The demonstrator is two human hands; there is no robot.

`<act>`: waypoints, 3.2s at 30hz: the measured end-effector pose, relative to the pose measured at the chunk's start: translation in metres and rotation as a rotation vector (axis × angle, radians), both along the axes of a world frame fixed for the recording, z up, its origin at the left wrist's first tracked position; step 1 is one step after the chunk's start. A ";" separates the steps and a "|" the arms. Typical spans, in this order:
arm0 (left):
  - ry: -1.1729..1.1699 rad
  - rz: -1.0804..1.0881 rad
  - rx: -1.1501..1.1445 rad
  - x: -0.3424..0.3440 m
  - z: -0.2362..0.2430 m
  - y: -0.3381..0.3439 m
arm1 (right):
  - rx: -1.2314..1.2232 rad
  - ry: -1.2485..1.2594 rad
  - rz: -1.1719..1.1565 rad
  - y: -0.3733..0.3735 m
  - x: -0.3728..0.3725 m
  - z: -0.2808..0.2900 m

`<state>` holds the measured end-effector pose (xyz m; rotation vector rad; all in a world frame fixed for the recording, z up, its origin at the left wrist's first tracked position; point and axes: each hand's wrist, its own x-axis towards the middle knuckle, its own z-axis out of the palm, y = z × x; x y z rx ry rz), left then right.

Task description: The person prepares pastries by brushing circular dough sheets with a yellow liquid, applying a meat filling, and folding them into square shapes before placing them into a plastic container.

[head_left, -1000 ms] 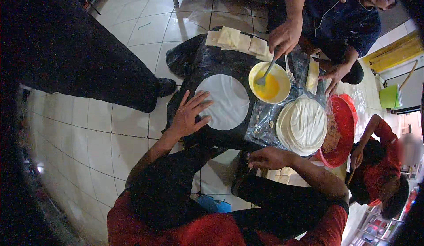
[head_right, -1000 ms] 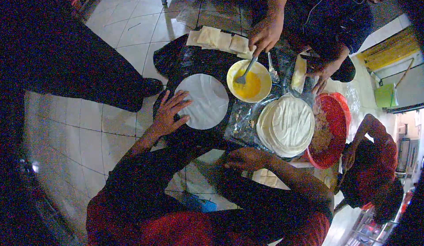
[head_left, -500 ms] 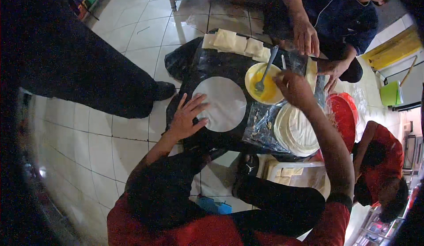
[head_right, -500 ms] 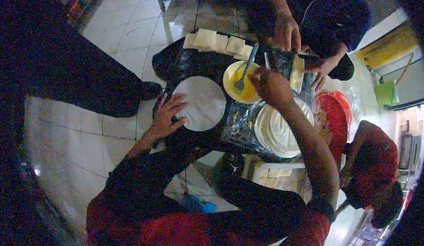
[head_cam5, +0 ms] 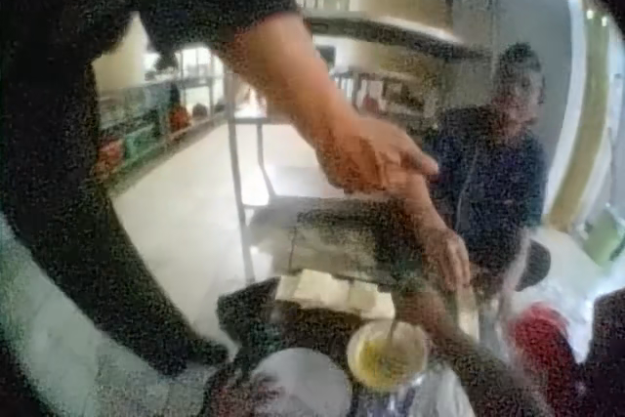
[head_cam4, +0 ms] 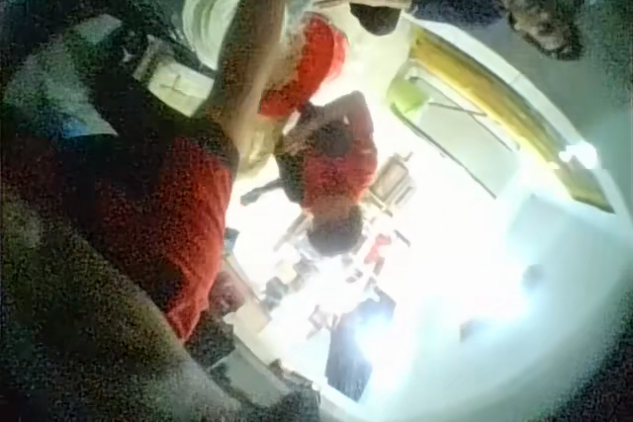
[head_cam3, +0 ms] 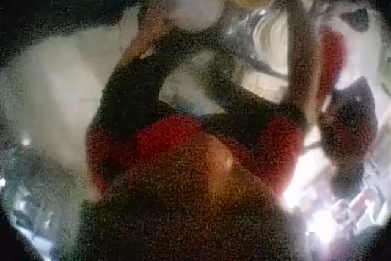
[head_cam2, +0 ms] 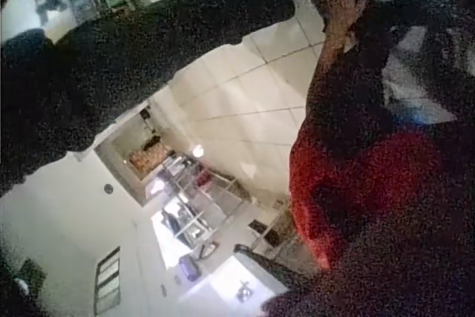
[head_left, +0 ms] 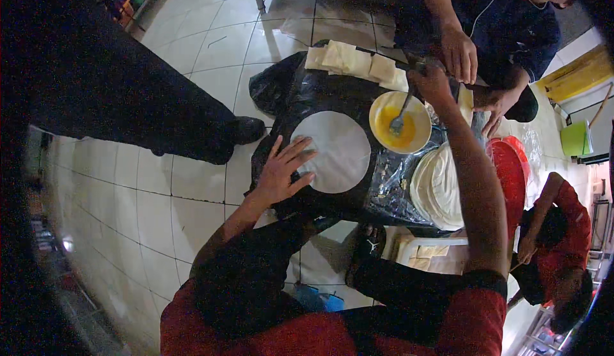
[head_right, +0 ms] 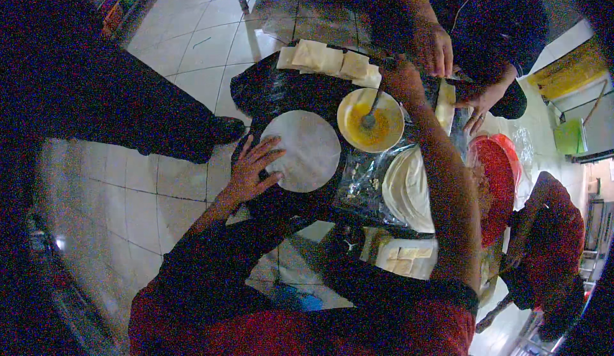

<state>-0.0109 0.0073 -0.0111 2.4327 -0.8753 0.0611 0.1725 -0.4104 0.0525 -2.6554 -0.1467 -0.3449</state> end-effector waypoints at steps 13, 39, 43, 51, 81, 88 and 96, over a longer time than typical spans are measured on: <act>0.022 0.031 -0.017 -0.007 0.004 0.009 | 0.699 0.044 -0.018 0.005 -0.207 0.045; 0.024 0.183 -0.077 -0.024 -0.011 0.017 | 1.003 0.453 0.329 0.122 -0.181 0.010; 0.024 0.182 -0.048 -0.024 -0.005 0.016 | 0.792 0.412 0.204 0.117 -0.178 0.014; 0.006 0.180 -0.029 -0.024 -0.013 0.016 | 0.865 0.462 0.270 0.103 -0.181 0.014; 0.037 0.178 -0.010 -0.024 -0.012 0.015 | 0.830 0.346 0.170 0.104 -0.187 0.018; 0.042 0.174 -0.052 -0.026 -0.016 0.019 | 0.396 0.347 0.051 0.093 -0.188 0.032; 0.059 0.181 -0.044 -0.024 -0.011 0.015 | 0.489 0.322 0.227 0.090 -0.191 0.028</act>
